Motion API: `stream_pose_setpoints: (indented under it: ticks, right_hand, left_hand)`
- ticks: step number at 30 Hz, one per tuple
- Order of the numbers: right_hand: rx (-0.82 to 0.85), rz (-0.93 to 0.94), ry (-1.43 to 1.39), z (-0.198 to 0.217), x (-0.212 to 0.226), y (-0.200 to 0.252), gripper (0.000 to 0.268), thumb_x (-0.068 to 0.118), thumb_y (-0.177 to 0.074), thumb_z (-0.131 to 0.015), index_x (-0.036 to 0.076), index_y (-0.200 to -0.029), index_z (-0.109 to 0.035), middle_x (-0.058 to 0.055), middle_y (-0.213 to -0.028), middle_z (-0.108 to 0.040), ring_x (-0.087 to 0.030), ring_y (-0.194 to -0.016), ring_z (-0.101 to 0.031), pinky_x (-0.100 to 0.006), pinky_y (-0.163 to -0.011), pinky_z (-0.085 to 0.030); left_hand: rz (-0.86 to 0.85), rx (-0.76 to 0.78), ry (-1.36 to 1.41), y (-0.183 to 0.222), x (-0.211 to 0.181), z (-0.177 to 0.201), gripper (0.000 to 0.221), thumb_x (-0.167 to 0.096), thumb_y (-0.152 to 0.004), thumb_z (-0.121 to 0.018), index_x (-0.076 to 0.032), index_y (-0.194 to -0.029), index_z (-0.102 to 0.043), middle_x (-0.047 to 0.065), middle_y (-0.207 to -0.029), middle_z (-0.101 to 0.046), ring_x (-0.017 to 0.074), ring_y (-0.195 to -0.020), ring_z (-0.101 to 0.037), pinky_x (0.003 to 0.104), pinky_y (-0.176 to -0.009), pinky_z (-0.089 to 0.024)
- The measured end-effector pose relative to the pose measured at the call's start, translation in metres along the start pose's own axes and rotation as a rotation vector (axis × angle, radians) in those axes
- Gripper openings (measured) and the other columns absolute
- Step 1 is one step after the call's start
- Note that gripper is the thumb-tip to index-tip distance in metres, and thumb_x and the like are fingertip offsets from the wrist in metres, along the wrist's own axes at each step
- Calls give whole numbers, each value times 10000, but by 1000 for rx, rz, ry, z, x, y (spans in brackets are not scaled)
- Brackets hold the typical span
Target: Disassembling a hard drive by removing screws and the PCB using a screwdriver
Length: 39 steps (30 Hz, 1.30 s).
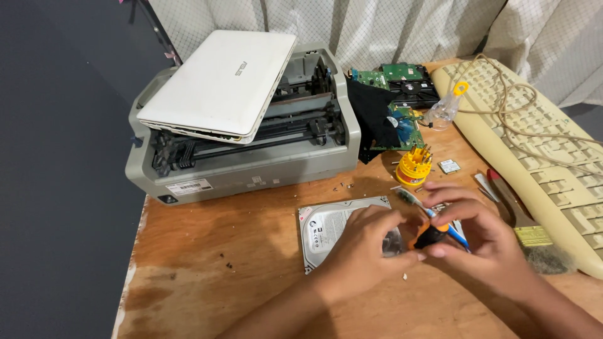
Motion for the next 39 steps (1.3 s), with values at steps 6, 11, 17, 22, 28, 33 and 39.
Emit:
stream_pose_setpoints:
  ticks: [6,11,17,22,28,33,39]
  right_hand:
    - [1,-37,121,5,-2,0,296,72,-910,-667,46,-1203,-641,-153,-1248,-655,-310,-1336,-602,-471,-1231,-444]
    - [37,-82,88,4,3,-2,282,107,-924,-657,45,-1199,-670,-143,-1253,-639,-298,-1351,-584,-463,-1233,-407]
    - [70,-106,109,-2,0,1,320,116,-864,-733,77,-1175,-666,-103,-1290,-576,-304,-1470,-478,-471,-1261,-379]
    - [22,-235,45,2,-1,6,446,227,-949,-599,29,-1348,-606,-131,-1250,-620,-231,-1262,-584,-379,-1114,-453]
    - [93,-24,214,1,6,-6,351,115,-936,-635,65,-1282,-607,-120,-1321,-672,-305,-1392,-582,-466,-1247,-429]
    - [137,-26,334,5,-1,-1,511,262,-846,-745,107,-1321,-641,-122,-1353,-576,-298,-1445,-506,-472,-1259,-361]
    - [59,-135,83,3,0,1,658,53,-923,-614,50,-1525,-348,-210,-1324,-596,-262,-1243,-650,-391,-1091,-504]
  left_hand:
    - [-19,-24,13,-1,-1,-1,366,-336,-821,-726,-144,-1122,-645,61,-1052,-695,274,-1030,-630,379,-1008,-393]
    - [-39,51,121,3,0,-3,393,-183,-877,-649,-151,-1265,-591,15,-1189,-691,259,-1108,-625,463,-1169,-282]
    - [-83,62,-67,2,-8,0,515,-485,-901,-614,-146,-1286,-569,64,-1162,-629,280,-1093,-534,409,-994,-352]
    - [-131,10,8,3,-2,-4,301,-230,-913,-640,-110,-1185,-595,49,-1212,-660,272,-1147,-591,429,-1056,-329]
    - [-66,26,3,4,0,-3,329,-358,-924,-618,-138,-1168,-599,33,-1140,-640,262,-1137,-576,455,-1093,-267]
    - [-112,-3,-141,2,-1,-2,284,-389,-900,-673,-125,-976,-600,21,-958,-633,261,-1057,-608,476,-1119,-285]
    - [-56,44,-64,3,7,-3,234,-317,-935,-643,-154,-1103,-644,25,-1124,-699,246,-1143,-634,491,-1157,-215]
Point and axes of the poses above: each hand's wrist, its own y-axis away from the middle knuckle, its own z-axis out of the back of the hand, x = y × z, the point moved 1 cm from there along -y, towards the middle knuckle
